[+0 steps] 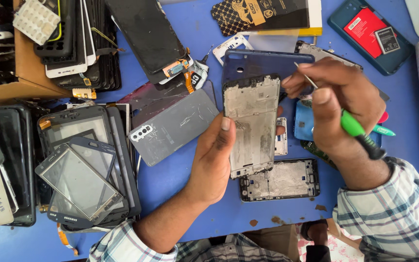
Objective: The person works at a cluttered repair bench covered with phone housings and parts. They pick up a phone midframe, hold it in one hand, and use a screwdriver to pry and scrape inside the frame, then handle the blue back cover and press it onto the frame, continuing to work the seam with the screwdriver.
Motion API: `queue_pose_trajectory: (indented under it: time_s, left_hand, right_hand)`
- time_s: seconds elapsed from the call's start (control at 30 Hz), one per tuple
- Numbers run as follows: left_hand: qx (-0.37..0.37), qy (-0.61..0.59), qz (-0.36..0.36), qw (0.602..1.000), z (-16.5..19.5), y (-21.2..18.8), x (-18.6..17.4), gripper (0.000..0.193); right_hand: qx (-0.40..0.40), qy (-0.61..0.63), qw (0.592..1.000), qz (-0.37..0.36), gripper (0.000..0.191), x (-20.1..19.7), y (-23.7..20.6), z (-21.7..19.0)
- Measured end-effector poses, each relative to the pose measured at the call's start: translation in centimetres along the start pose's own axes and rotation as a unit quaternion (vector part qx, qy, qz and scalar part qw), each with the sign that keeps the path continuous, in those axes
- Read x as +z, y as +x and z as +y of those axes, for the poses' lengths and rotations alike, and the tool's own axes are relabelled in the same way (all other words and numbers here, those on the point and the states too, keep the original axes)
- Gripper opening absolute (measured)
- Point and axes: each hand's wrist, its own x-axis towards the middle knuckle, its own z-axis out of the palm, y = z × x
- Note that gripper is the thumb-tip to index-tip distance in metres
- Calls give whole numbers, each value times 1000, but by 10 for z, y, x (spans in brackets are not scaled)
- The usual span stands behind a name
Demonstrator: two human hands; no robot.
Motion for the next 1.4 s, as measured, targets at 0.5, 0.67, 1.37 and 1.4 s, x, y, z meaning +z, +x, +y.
queue_pose_trajectory:
  time_s: [0.5, 0.67, 1.37, 1.4]
  left_hand:
    - [34, 65, 54, 996, -29, -3, -13, 47]
    - [36, 84, 31, 995, -18, -1, -6, 53]
    - [92, -53, 65, 992, -11, 2, -17, 44]
    - [76, -44, 73, 993, -10, 2, -16, 45]
  right_hand:
    - [-63, -53, 995, -48, 9, 5, 1, -7]
    - [-43, -33, 998, 15, 27, 10, 5, -13]
    - [-18, -203, 977, -69, 30, -1, 4, 0]
    - [-41, -214, 974, -66, 29, -1, 5, 0]
